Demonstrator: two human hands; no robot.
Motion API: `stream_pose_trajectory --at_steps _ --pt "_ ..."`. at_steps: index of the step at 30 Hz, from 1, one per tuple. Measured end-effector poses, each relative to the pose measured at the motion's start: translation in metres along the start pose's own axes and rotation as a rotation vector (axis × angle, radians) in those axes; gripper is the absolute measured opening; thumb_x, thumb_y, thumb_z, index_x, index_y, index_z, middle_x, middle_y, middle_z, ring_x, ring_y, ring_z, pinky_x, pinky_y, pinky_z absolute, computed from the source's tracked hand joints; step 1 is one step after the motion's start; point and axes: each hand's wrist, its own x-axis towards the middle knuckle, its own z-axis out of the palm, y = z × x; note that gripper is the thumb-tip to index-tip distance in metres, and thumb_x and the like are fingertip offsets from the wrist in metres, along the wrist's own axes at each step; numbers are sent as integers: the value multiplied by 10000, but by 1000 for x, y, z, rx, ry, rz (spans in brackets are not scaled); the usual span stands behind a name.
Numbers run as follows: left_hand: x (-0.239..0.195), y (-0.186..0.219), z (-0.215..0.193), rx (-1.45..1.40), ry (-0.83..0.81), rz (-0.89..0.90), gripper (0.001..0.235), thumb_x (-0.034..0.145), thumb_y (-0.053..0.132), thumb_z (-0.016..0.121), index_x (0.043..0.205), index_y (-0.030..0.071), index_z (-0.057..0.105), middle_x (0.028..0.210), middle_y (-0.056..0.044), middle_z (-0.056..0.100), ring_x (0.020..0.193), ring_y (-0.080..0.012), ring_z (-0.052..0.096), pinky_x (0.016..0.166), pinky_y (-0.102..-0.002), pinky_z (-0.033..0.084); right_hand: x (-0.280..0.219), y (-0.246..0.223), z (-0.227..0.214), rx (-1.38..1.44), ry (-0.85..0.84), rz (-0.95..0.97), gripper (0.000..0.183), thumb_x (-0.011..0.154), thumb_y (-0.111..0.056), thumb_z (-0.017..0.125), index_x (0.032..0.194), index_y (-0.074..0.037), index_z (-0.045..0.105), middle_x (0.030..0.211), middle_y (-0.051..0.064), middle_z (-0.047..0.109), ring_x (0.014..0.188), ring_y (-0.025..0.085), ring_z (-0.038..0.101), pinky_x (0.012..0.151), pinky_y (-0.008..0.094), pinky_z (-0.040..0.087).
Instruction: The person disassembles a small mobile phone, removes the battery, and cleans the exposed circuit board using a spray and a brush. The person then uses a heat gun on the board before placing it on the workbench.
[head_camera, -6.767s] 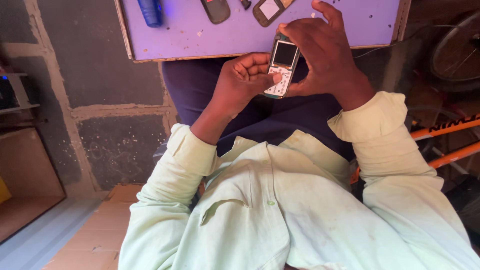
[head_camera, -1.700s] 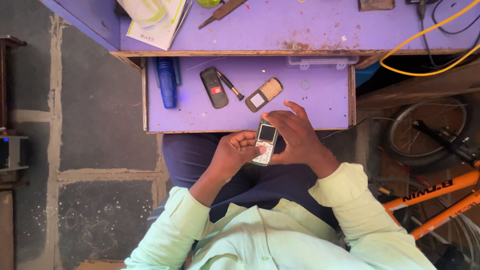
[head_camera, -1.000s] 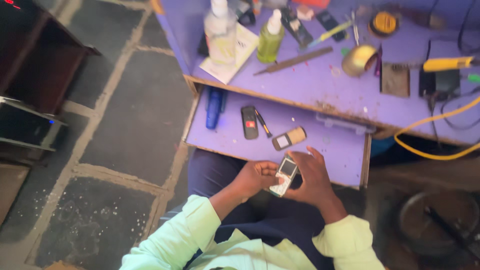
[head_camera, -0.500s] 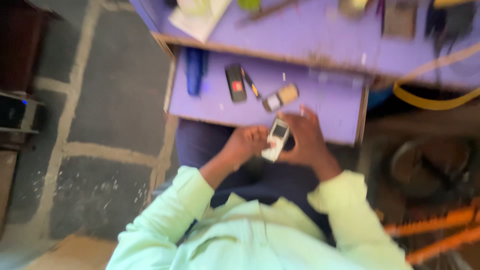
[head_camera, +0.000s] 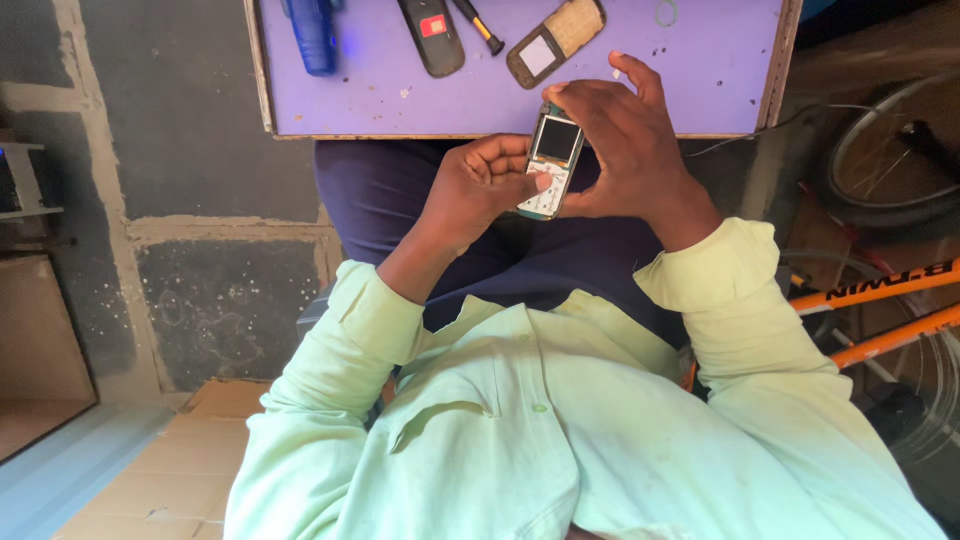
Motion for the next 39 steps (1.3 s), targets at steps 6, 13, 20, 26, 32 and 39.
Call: stream_pose_trajectory --at_steps 6,13,20,26,32,39 --pt "0 -5 -3 17 2 18 412 900 -34 769 1280 -101 624 1152 -162 751 976 -154 739 886 -300 627 -2 3 2 3 3 -3 836 834 -487 943 1412 -22 557 1296 115 695 1227 263 687 1243 525 334" --pt "3 -6 -5 30 -2 21 407 907 -24 771 1277 -94 616 1141 -155 749 976 -148 741 882 -294 632 -5 8 6 2 7 -8 848 856 -517 950 1429 -25 564 1300 114 698 1242 262 685 1236 519 330" --pt "3 -8 -4 38 -6 37 398 917 -14 770 1279 -79 619 1159 -143 746 1002 -137 730 899 -288 623 -4 5 3 2 -2 1 802 853 -487 920 1383 -5 560 1288 118 701 1254 265 683 1249 512 324" --pt "1 -10 -3 35 -39 59 327 972 16 752 1263 -78 637 1127 -109 737 992 -121 712 896 -269 605 -6 6 6 13 -15 -12 791 841 -472 920 1378 -8 569 1295 118 700 1253 266 685 1251 512 313" --pt "0 -11 0 6 -58 85 325 988 62 742 1268 -69 641 1101 -85 735 957 -99 700 841 -255 601 -8 6 9 -2 -50 -12 765 852 -438 907 1374 -6 550 1262 112 694 1244 256 683 1268 517 308" --pt "-1 -6 0 10 -67 42 374 975 77 749 1287 -80 617 1105 -90 730 970 -107 710 862 -270 624 -8 6 7 -29 -54 -21 800 831 -450 921 1379 0 551 1248 115 691 1234 267 680 1263 526 311"
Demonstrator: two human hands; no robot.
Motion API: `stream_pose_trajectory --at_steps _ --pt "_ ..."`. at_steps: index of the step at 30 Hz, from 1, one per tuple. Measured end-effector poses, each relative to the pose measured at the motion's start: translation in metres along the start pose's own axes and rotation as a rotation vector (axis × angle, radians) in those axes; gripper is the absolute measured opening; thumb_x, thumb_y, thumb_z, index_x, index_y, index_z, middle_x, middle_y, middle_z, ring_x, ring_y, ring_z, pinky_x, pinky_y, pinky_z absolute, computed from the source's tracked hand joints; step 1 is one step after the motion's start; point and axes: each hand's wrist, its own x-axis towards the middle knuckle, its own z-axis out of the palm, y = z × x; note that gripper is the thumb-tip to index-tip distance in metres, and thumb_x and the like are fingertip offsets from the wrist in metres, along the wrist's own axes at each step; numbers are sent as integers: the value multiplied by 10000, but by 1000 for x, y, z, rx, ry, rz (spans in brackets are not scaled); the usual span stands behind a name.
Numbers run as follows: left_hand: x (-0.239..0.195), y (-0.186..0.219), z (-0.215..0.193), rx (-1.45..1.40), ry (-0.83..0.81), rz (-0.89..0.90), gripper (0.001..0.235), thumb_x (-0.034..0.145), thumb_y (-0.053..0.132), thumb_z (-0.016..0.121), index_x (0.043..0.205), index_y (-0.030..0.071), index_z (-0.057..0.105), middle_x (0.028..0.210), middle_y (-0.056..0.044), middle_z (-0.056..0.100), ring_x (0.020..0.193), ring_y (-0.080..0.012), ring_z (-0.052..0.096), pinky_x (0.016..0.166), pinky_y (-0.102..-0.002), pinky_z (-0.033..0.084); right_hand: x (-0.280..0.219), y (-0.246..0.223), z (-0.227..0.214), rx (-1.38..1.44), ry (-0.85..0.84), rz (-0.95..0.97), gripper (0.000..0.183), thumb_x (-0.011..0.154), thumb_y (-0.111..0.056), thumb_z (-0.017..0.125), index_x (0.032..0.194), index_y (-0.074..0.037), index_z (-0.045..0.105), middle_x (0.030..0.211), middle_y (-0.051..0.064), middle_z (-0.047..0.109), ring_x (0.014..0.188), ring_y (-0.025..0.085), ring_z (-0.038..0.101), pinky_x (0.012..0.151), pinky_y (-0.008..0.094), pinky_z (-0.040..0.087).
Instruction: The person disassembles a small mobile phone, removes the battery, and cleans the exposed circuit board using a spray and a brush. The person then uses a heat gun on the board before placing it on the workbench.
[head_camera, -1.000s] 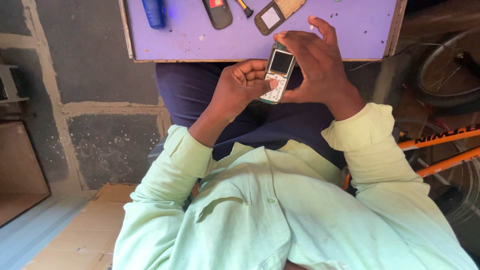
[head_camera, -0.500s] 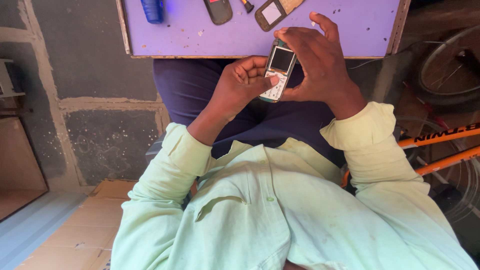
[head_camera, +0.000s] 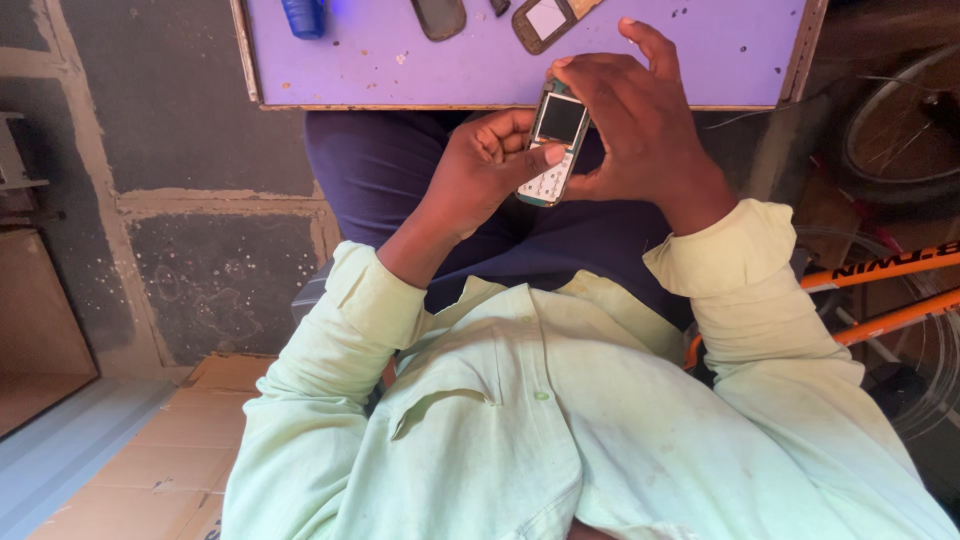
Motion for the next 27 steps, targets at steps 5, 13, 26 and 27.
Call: stream_pose_trajectory --at_steps 5,13,26,27 --pt "1 4 -3 -18 -36 -32 385 983 91 744 1301 -77 607 1108 -90 733 969 -113 711 869 -273 621 0 1 1 -13 -20 -11 800 837 -475 922 1377 -9 559 1240 100 698 1242 254 687 1269 525 297" --pt "1 0 -9 7 -52 -24 375 1004 105 732 1312 -72 611 1088 -72 739 946 -103 709 840 -259 605 -1 3 2 -52 -22 -27 833 848 -508 924 1405 -8 558 1239 96 693 1246 248 683 1274 526 284" --pt "5 5 -23 -394 37 118 349 1039 177 703 1327 9 602 1295 -150 705 1192 -228 706 995 -380 619 -9 -29 12 62 375 158 550 972 -276 866 1341 -78 509 1230 112 633 1113 304 628 1031 402 507" --pt "4 6 -23 -409 25 130 350 1045 179 702 1335 11 601 1307 -153 701 1207 -232 698 1004 -384 615 -12 -34 18 358 329 277 504 1023 -268 803 1381 -60 516 1253 96 640 1136 252 635 1035 365 512"
